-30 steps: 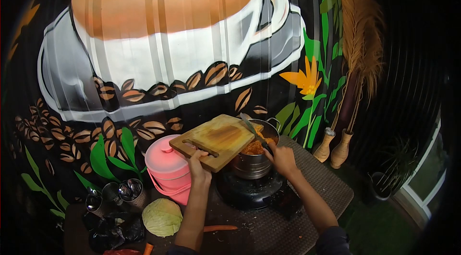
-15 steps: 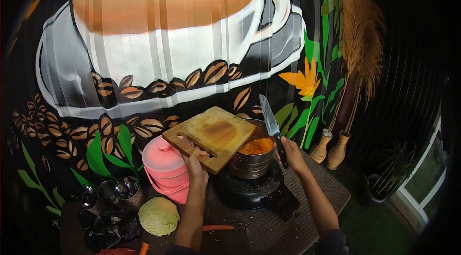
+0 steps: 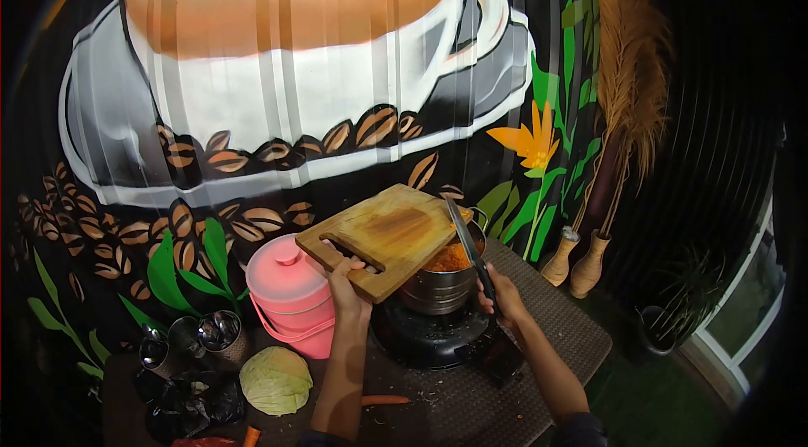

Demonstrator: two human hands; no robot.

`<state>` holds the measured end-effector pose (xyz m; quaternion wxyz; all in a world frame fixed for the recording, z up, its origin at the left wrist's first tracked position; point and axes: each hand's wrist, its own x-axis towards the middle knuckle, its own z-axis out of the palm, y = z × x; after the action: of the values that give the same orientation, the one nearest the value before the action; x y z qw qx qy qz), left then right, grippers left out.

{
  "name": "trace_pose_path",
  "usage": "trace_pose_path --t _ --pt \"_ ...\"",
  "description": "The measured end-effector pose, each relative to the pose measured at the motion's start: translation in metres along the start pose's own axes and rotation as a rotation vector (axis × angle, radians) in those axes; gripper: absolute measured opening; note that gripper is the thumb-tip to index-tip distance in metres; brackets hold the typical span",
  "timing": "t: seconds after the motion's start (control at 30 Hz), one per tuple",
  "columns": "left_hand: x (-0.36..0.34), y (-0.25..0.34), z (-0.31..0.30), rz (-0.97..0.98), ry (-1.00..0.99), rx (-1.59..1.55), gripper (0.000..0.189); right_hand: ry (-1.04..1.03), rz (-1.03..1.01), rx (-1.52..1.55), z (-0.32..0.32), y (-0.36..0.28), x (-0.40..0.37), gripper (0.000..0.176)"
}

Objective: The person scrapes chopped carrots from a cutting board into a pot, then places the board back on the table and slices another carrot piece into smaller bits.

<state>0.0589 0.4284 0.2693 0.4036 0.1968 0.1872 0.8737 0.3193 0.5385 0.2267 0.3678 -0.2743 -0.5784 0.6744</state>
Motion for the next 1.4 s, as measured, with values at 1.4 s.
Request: trace_pose_path --t 1.4 --pt "-0.033 -0.001 -0.022 0.268 -0.112 0.271 0.052 0.438 -0.571 -1.330 0.050 -0.010 0.002 0.030"
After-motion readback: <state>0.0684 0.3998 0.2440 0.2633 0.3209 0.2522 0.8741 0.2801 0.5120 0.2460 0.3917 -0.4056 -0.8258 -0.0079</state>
